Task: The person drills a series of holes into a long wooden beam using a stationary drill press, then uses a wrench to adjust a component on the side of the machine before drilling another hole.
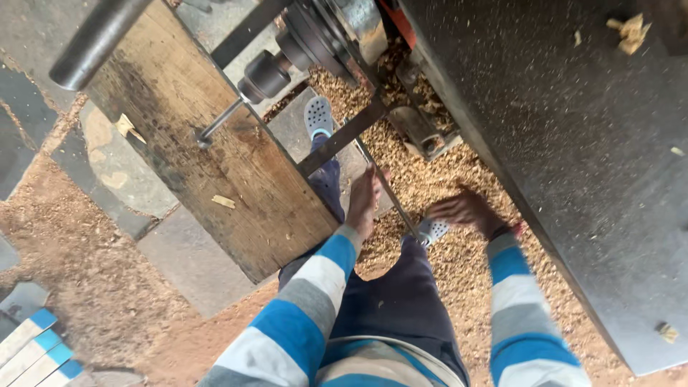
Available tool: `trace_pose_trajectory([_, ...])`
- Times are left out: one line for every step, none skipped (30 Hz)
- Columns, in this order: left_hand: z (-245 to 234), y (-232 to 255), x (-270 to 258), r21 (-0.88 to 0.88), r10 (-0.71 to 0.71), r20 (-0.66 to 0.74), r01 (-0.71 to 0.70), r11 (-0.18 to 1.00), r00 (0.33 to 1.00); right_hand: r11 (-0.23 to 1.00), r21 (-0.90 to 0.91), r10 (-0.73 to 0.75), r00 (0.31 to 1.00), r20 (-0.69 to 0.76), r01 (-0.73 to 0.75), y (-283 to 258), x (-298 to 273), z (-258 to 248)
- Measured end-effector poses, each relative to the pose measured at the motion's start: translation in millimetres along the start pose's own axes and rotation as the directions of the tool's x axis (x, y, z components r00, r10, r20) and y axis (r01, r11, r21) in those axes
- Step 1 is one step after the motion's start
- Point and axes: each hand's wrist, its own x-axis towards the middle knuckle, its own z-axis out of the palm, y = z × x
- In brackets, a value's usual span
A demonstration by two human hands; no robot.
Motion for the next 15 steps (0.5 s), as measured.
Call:
trace_pose_trajectory([-1.6, -0.8, 3.1, 0.011, 0.015, 0.001, -0.015, 1.000, 1.000, 0.999, -0.054, -0.007, 0.998, -0.055, 0.004, 7.3, 7.4, 1.0])
trace_pose_trajectory([-1.3, 2.3, 10.7, 0.018, 0.043, 0.002, -0.043, 0.999, 0.999, 0.995, -0.103, -0.024, 0.993, -0.112, 0.013, 9.5, 19.3, -1.3])
trace_pose_trajectory([-0.2, 3.6, 15.8, 0.019, 0.047, 0.001, -0.047, 0.999, 0.999, 0.990, -0.138, -0.051, 0.986, -0.160, 0.029, 10.3, 29.7, -1.5])
trace_pose_trajectory([-1.9, 3.2, 17.4, -0.021, 0.115, 0.005, -0.115, 0.993, 0.993, 0.986, -0.159, -0.076, 0.977, -0.197, 0.044, 9.5, 38.1, 6.5])
trace_pose_trajectory([-3.9, 2.7, 19.4, -0.060, 0.183, 0.008, -0.183, 0.981, 0.983, 0.983, -0.175, -0.100, 0.966, -0.238, 0.059, 5.6, 42.4, 20.6])
trace_pose_trajectory([3.2, 0.6, 25.4, -0.068, 0.181, 0.012, -0.180, 0.981, 0.983, 0.980, -0.187, -0.112, 0.956, -0.271, 0.062, 8.6, 43.6, 22.3])
trace_pose_trajectory([10.2, 0.2, 32.8, -0.216, 0.184, -0.024, -0.185, 0.959, 0.983, 0.981, -0.184, -0.118, 0.949, -0.291, 0.066, 9.3, 38.3, 28.1])
trace_pose_trajectory([14.1, 4.8, 41.4, -0.352, 0.193, -0.057, -0.200, 0.914, 0.980, 0.982, -0.170, -0.133, 0.938, -0.320, 0.081, 2.8, 36.8, 32.3])
trace_pose_trajectory([18.6, 7.7, 46.5, -0.352, 0.202, -0.049, -0.206, 0.913, 0.978, 0.988, -0.128, -0.125, 0.940, -0.318, 0.089, -3.2, 31.2, 33.0])
trace_pose_trajectory([24.8, 6.8, 48.1, -0.380, 0.105, -0.122, -0.145, 0.913, 0.987, 0.993, -0.073, -0.109, 0.949, -0.297, 0.091, -5.8, 19.6, 34.6])
trace_pose_trajectory([29.9, 6.0, 49.5, -0.412, 0.006, -0.192, -0.086, 0.907, 0.981, 0.996, -0.009, -0.084, 0.959, -0.272, 0.084, -8.5, 7.8, 36.6])
trace_pose_trajectory([30.3, 5.2, 49.9, -0.416, 0.009, -0.197, -0.092, 0.905, 0.980, 0.993, 0.074, -0.070, 0.974, -0.216, 0.088, -13.3, -0.5, 43.0])
trace_pose_trajectory([30.3, 2.8, 49.7, -0.426, 0.001, -0.179, -0.078, 0.901, 0.984, 0.983, 0.162, -0.061, 0.984, -0.164, 0.088, -19.0, -5.3, 52.3])
trace_pose_trajectory([26.1, -2.2, 46.3, -0.432, -0.013, -0.164, -0.060, 0.900, 0.986, 0.964, 0.254, -0.055, 0.992, -0.111, 0.082, -24.8, -8.8, 68.3])
trace_pose_trajectory([19.8, -7.2, 42.7, -0.432, -0.015, -0.173, -0.063, 0.900, 0.985, 0.939, 0.334, -0.065, 0.995, -0.073, 0.086, -32.0, -9.0, 87.6])
